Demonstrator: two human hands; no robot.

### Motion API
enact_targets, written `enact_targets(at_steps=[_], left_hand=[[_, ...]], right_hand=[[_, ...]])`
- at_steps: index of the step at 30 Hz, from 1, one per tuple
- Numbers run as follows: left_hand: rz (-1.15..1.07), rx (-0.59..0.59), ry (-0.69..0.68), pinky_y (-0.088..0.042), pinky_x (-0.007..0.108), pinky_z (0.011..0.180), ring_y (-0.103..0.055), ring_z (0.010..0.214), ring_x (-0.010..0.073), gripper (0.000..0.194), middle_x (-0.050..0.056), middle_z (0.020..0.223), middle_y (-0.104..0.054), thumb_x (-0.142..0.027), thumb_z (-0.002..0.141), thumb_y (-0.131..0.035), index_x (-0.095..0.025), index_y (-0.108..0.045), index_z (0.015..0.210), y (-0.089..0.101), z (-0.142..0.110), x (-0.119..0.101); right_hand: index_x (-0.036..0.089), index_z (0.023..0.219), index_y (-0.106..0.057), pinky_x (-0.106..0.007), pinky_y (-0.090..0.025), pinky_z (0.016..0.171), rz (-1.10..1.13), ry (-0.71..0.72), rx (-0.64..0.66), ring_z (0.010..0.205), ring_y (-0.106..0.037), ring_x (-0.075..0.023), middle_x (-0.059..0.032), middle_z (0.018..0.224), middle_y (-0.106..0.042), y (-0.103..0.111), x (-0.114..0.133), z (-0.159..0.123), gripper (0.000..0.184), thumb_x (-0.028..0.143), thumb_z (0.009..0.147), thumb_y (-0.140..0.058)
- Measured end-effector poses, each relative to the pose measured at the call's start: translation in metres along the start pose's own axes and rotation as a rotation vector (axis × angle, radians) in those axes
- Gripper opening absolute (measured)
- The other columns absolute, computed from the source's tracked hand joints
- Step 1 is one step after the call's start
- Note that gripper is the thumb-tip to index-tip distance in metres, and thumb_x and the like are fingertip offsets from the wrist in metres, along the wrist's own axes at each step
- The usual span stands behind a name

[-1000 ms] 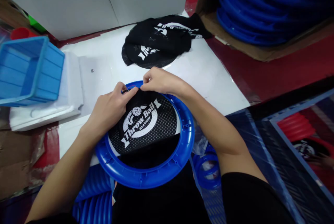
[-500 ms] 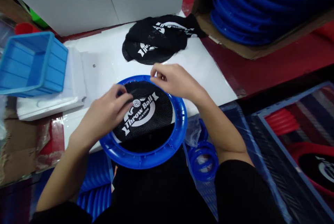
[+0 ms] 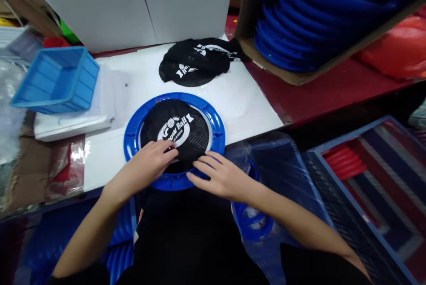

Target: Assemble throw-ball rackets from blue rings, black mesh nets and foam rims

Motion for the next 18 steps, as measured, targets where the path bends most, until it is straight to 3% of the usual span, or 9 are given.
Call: enact_targets(at_steps=[3, 5, 8, 11, 18], left_hand=[[0.002, -0.083, 0.161, -0.055, 0.040, 0.088, -0.066, 0.108, 0.0277, 0.027, 0.012, 0.124, -0.069, -0.002, 0.101, -0.050, -0.016, -0.066, 0.117, 0.004, -0.001, 0.011], [-0.013, -0.136, 0.267, -0.054, 0.040, 0.088, -0.066, 0.108, 0.0279, 0.024, 0.012, 0.122, -0.070, -0.006, 0.104, -0.049, -0.015, -0.066, 0.118, 0.003, 0.002, 0.019], [-0.070, -0.201, 0.365, -0.054, 0.041, 0.090, -0.067, 0.108, 0.0280, 0.022, 0.011, 0.118, -0.072, -0.016, 0.110, -0.047, -0.015, -0.067, 0.117, -0.001, 0.007, 0.027], [-0.134, -0.270, 0.420, -0.054, 0.041, 0.092, -0.067, 0.106, 0.0272, 0.023, 0.012, 0.113, -0.072, -0.018, 0.111, -0.045, -0.014, -0.067, 0.116, -0.004, 0.008, 0.033], [-0.200, -0.339, 0.400, -0.054, 0.040, 0.086, -0.069, 0.093, 0.0257, 0.026, 0.011, 0.099, -0.073, -0.021, 0.110, -0.042, -0.015, -0.067, 0.105, 0.002, 0.010, 0.040]], right_hand=[[0.018, 0.128, -0.074, -0.052, -0.056, 0.109, 0.017, -0.060, -0.020, 0.118, -0.070, -0.0289, -0.0171, 0.126, -0.076, -0.008, -0.023, 0.008, 0.032, 0.011, 0.101, -0.059], [0.018, 0.129, -0.074, -0.053, -0.057, 0.104, 0.096, -0.109, -0.026, 0.115, -0.070, -0.0309, -0.0176, 0.126, -0.076, -0.014, -0.039, 0.018, 0.029, 0.025, 0.102, -0.066], [0.019, 0.135, -0.071, -0.049, -0.059, 0.097, 0.288, -0.247, -0.081, 0.111, -0.072, -0.0298, -0.0159, 0.124, -0.077, -0.022, -0.063, 0.036, 0.037, 0.039, 0.104, -0.066], [0.020, 0.134, -0.071, -0.044, -0.058, 0.093, 0.392, -0.407, -0.112, 0.105, -0.072, -0.0269, -0.0131, 0.116, -0.076, -0.031, -0.083, 0.054, 0.032, 0.031, 0.106, -0.060], [0.021, 0.119, -0.077, -0.042, -0.052, 0.092, 0.338, -0.580, 0.046, 0.103, -0.066, -0.0281, -0.0097, 0.108, -0.072, -0.048, -0.095, 0.076, 0.027, 0.030, 0.093, -0.078]])
Point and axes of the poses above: each hand's wrist, its own z-axis towards the middle knuckle, its own y-axis out of the back of the hand, x = y × z, the point moved 6 cm from there along z, towards the middle knuckle
